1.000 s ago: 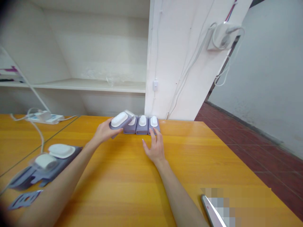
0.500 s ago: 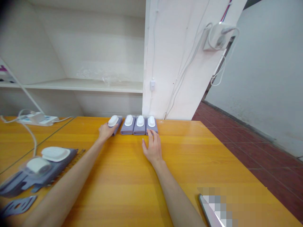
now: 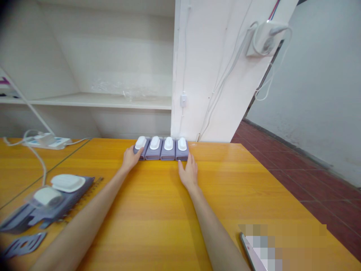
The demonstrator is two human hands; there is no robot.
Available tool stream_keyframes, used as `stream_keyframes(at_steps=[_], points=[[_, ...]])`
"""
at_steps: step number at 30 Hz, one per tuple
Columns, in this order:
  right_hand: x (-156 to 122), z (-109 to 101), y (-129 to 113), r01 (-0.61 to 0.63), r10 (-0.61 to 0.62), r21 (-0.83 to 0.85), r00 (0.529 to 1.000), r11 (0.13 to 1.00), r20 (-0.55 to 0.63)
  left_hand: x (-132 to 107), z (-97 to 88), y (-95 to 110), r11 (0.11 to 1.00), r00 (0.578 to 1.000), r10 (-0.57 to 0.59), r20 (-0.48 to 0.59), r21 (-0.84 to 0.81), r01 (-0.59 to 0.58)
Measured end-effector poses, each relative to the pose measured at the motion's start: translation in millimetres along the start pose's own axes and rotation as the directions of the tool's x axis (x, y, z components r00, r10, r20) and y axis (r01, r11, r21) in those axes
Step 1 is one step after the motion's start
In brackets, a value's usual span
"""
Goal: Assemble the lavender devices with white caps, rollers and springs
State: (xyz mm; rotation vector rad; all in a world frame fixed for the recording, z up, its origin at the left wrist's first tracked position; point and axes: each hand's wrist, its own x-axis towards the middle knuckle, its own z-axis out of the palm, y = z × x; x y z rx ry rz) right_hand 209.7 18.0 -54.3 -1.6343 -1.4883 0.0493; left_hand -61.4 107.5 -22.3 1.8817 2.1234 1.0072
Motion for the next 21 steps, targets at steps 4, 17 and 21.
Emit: stream_keyframes(at_steps=[4, 17, 21], points=[[-2.1, 2.9, 2.4, 0.0, 0.003, -0.061, 0.998, 0.998, 0.056, -2.0, 4.0, 0.4, 1.0, 0.999, -0.01, -0.032, -0.026, 0.009], [-1.6, 4.0, 5.2, 0.038, -0.038, -0.015, 0.999, 0.999, -0.027, -5.2, 7.7, 4.8, 0.999, 1.0, 0.011, -0.011, -0.034, -0.012], [-2.0, 4.5, 5.2, -0.011, 0.011, -0.02, 0.999, 1.0, -0.033, -8.4, 6.4, 7.2, 0.998, 0.999, 0.05, 0.011, -0.034, -0.05]])
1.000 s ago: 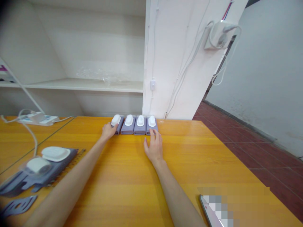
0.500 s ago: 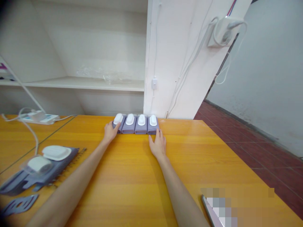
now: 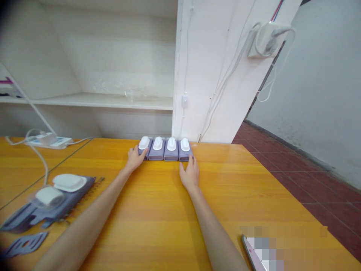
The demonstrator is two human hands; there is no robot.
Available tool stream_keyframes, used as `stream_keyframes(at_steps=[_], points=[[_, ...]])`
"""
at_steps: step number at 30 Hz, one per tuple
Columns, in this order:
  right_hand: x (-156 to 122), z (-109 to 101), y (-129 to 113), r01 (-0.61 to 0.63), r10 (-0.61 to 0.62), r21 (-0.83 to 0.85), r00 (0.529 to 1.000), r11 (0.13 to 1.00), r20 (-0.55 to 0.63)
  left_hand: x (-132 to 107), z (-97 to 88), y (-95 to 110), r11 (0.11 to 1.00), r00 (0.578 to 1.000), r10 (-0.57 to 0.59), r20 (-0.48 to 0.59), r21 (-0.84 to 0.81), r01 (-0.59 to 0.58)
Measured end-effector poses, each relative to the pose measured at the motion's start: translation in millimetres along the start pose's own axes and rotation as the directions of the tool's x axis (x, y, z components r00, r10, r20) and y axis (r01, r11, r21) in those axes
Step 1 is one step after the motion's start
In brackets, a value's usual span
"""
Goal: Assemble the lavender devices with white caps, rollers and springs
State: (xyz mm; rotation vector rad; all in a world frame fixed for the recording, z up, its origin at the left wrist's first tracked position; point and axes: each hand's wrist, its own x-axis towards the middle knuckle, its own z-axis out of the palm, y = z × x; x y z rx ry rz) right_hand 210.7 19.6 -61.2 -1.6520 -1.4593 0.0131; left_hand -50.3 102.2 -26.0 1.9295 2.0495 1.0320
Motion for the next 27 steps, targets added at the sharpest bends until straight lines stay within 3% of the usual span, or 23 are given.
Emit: stream_keyframes(at_steps=[7, 12, 16, 22, 27], points=[[-1, 1, 0, -0.017, 0.017, 0.003, 0.999, 1.0, -0.033, -3, -6.3, -1, 0.997, 0.992, 0.073, 0.1, 0.002, -0.074], [-1, 2, 2, -0.015, 0.015, -0.005, 0.998, 1.0, -0.058, -6, -14.3, -7, 0.988, 0.977, 0.14, 0.164, -0.09, -0.126], [-1, 1, 1, -0.015, 0.014, -0.012, 0.998, 1.0, -0.064, -7, -15.4, -14, 0.97, 0.972, 0.188, 0.143, -0.182, -0.161], [-2, -9, -10, -0.016, 0.013, -0.038, 0.995, 0.999, -0.094, -8, -14.3, -16, 0.961, 0.973, 0.217, 0.073, -0.192, -0.2], [-1, -14, -15, -0.007, 0.007, -0.071, 1.0, 0.997, -0.004, -9, -15.6, -15, 0.957, 0.973, 0.22, 0.066, -0.207, -0.202]])
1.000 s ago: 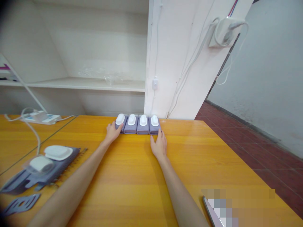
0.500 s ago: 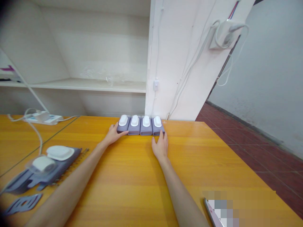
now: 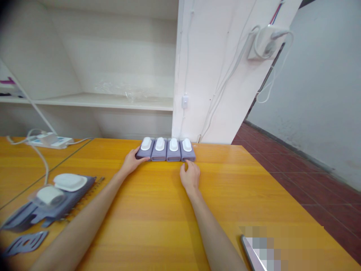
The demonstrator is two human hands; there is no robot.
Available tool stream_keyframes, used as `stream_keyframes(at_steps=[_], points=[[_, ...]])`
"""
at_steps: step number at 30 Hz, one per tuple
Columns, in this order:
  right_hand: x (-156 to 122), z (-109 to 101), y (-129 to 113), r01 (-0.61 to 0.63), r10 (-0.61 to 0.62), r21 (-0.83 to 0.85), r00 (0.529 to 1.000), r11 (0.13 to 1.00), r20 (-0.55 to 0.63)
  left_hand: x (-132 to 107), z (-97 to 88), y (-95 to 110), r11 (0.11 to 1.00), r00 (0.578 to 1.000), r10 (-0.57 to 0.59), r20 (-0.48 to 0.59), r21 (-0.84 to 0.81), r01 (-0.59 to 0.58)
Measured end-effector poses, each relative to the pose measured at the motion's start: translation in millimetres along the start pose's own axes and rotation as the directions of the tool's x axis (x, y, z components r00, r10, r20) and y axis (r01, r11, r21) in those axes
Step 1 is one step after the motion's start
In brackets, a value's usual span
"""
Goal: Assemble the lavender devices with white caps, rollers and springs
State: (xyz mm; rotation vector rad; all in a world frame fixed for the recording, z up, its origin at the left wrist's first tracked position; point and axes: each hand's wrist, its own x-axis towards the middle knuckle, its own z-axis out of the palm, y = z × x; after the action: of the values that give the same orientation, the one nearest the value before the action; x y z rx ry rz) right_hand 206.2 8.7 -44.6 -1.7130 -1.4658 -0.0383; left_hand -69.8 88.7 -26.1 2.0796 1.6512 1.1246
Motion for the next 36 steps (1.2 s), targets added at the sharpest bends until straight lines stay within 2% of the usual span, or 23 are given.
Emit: stream_keyframes(at_steps=[7, 11, 15, 18, 23, 27, 31, 36], points=[[0, 0, -3, 0.007, 0.0, -0.052, 0.99, 0.999, 0.138, -1, 1.9, -2, 1.0, 1.0, 0.018, 0.0, -0.009, -0.018], [-2, -4, -6, 0.031, -0.023, -0.045, 0.987, 0.999, 0.161, -5, 6.6, 3, 1.0, 0.999, -0.012, -0.038, 0.012, 0.012], [-4, -8, -10, 0.123, -0.115, -0.043, 0.982, 0.992, 0.147, -19, 8.1, 20, 0.987, 0.984, 0.003, -0.18, 0.161, 0.027], [-5, -10, -13, 0.17, -0.162, -0.05, 0.977, 0.984, 0.139, -35, -1.0, 41, 0.952, 0.972, 0.107, -0.209, 0.305, -0.039], [-6, -11, -15, 0.199, -0.19, -0.05, 0.972, 0.979, 0.135, -63, -35.9, 70, 0.88, 0.967, 0.241, -0.084, 0.44, -0.181], [-7, -12, -16, 0.208, -0.199, -0.056, 0.971, 0.977, 0.135, -78, -73.2, 69, 0.793, 0.965, 0.256, -0.057, 0.583, -0.176], [-8, -13, -16, 0.208, -0.197, -0.066, 0.971, 0.976, 0.135, -90, -115.1, 49, 0.678, 0.98, 0.182, -0.084, 0.732, -0.063], [-9, -12, -15, 0.216, -0.205, -0.077, 0.97, 0.973, 0.132, -111, -161.3, 27, 0.527, 0.979, 0.053, -0.195, 0.839, 0.138]])
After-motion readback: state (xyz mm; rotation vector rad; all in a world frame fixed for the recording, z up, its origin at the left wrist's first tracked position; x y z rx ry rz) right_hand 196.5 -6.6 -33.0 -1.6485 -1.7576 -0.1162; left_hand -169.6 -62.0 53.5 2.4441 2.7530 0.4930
